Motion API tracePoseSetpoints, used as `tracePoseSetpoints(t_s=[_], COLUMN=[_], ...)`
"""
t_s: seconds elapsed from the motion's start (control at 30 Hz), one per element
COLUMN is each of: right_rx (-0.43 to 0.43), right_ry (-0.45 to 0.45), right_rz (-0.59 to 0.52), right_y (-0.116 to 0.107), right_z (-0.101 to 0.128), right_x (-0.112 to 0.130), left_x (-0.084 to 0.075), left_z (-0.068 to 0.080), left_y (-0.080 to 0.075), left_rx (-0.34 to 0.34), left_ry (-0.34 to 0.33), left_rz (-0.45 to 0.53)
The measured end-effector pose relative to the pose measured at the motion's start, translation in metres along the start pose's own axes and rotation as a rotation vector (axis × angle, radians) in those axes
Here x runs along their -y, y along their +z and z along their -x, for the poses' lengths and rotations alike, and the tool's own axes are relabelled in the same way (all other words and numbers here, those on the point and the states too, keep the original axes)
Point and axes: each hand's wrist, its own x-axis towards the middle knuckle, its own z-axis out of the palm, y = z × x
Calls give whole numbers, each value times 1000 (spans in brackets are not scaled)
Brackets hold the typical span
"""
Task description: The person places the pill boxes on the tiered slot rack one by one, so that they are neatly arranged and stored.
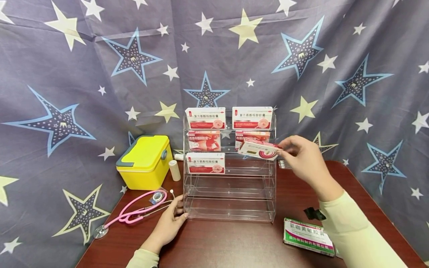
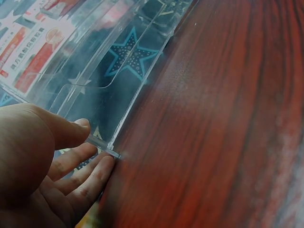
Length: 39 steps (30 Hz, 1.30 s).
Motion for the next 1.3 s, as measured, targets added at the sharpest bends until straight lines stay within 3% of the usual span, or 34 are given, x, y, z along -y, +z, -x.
tracePoseSetpoints(t_s=[0.4, 0.7, 1.3], right_rx=[34, 51, 109], right_ry=[-75, -69, -79], right_rz=[192, 239, 340], right_y=[37, 46, 48], right_z=[2, 10, 13], right_x=[-3, -6, 1], left_x=[1, 3, 2], left_z=[0, 0, -1], left_y=[1, 1, 1], left_rx=[7, 11, 8], left_ry=[17, 36, 6], left_rz=[26, 1, 11])
